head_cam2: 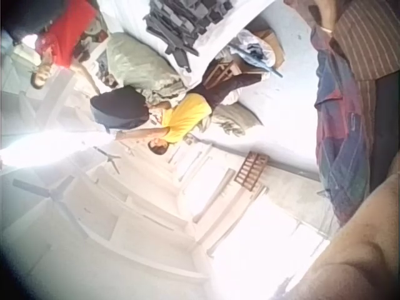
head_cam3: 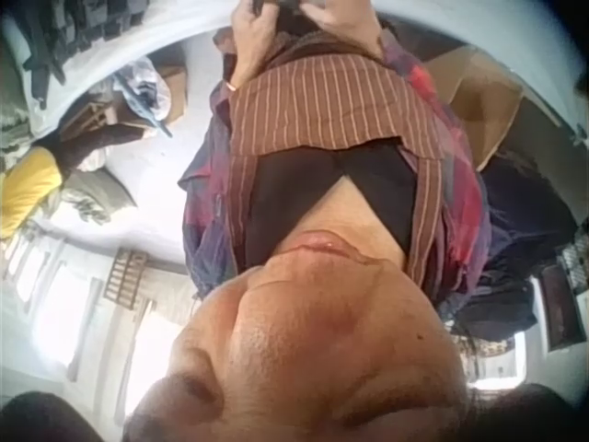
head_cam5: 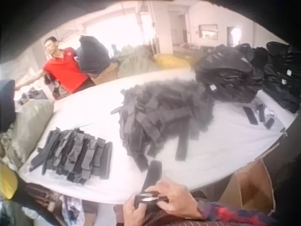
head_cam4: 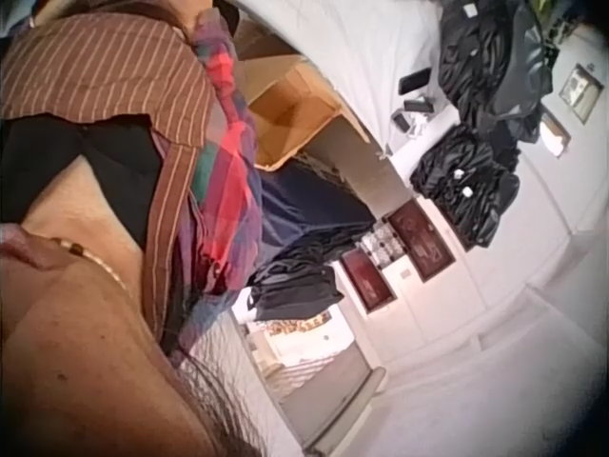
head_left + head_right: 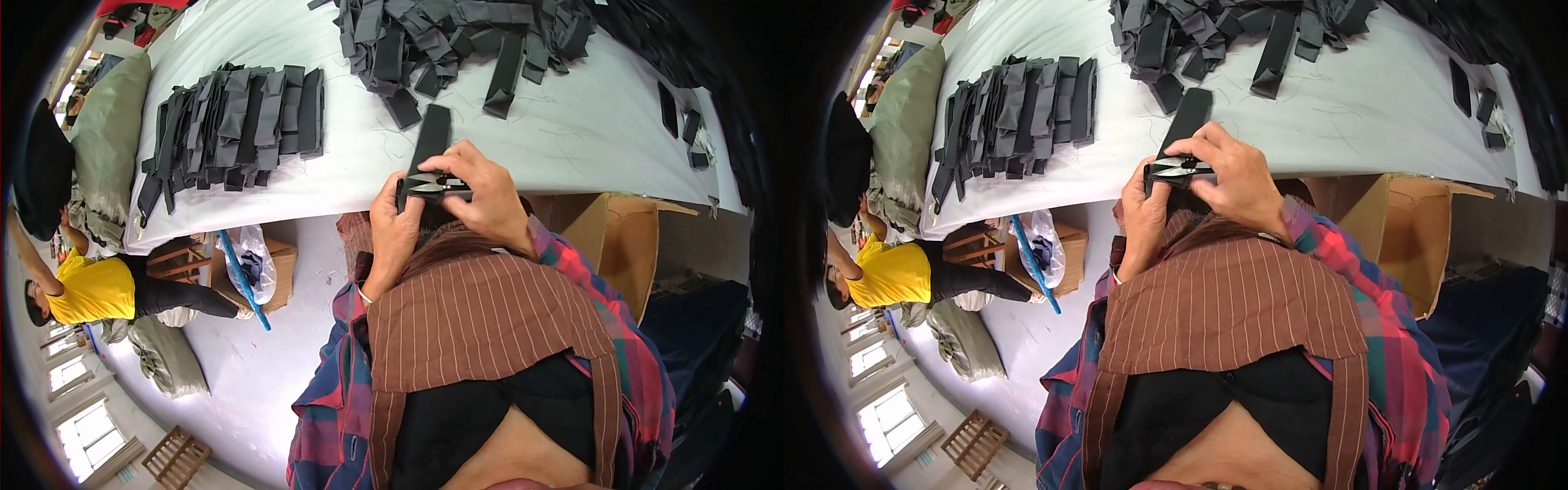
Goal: Trimming excess threads from black fabric strips using snips.
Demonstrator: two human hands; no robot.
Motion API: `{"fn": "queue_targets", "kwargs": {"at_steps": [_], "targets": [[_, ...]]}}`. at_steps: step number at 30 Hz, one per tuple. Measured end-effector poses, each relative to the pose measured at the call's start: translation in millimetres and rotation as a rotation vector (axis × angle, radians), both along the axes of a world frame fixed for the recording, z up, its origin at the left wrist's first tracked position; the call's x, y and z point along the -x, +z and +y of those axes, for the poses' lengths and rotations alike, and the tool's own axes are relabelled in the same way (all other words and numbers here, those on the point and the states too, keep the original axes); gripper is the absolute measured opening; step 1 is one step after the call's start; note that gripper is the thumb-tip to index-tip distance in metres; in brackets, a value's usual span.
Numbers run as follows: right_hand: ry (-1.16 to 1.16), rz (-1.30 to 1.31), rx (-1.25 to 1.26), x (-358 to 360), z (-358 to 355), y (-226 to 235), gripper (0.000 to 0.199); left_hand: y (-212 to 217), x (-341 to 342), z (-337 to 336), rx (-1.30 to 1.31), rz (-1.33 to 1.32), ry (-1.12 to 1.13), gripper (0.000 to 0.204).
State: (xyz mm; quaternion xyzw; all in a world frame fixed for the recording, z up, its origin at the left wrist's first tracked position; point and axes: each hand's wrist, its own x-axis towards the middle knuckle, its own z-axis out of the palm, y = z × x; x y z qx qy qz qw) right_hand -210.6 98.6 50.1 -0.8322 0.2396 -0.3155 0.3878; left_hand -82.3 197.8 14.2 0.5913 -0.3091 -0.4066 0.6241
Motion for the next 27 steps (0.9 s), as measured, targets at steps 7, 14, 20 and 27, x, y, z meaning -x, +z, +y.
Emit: {"fn": "queue_targets", "kwargs": {"at_steps": [7,14,20,27], "targets": [[-0.136,-0.175,-0.192,-3,-14,-6,0.013,10,6,2,0.038,0.291,-0.07,0.031],[-0.127,-0.425,-0.733,-11,-18,-4,0.011,14,-4,4,0.083,0.34,-0.12,0.027],[-0.091,-0.458,-0.872,-13,-18,8,0.01,7,-15,-4,0.142,-0.411,-0.067,0.022],[-0.01,-0.386,-1.023,-10,-37,-8,0.018,9,-13,2,0.168,0.023,-0.144,0.02]]}}
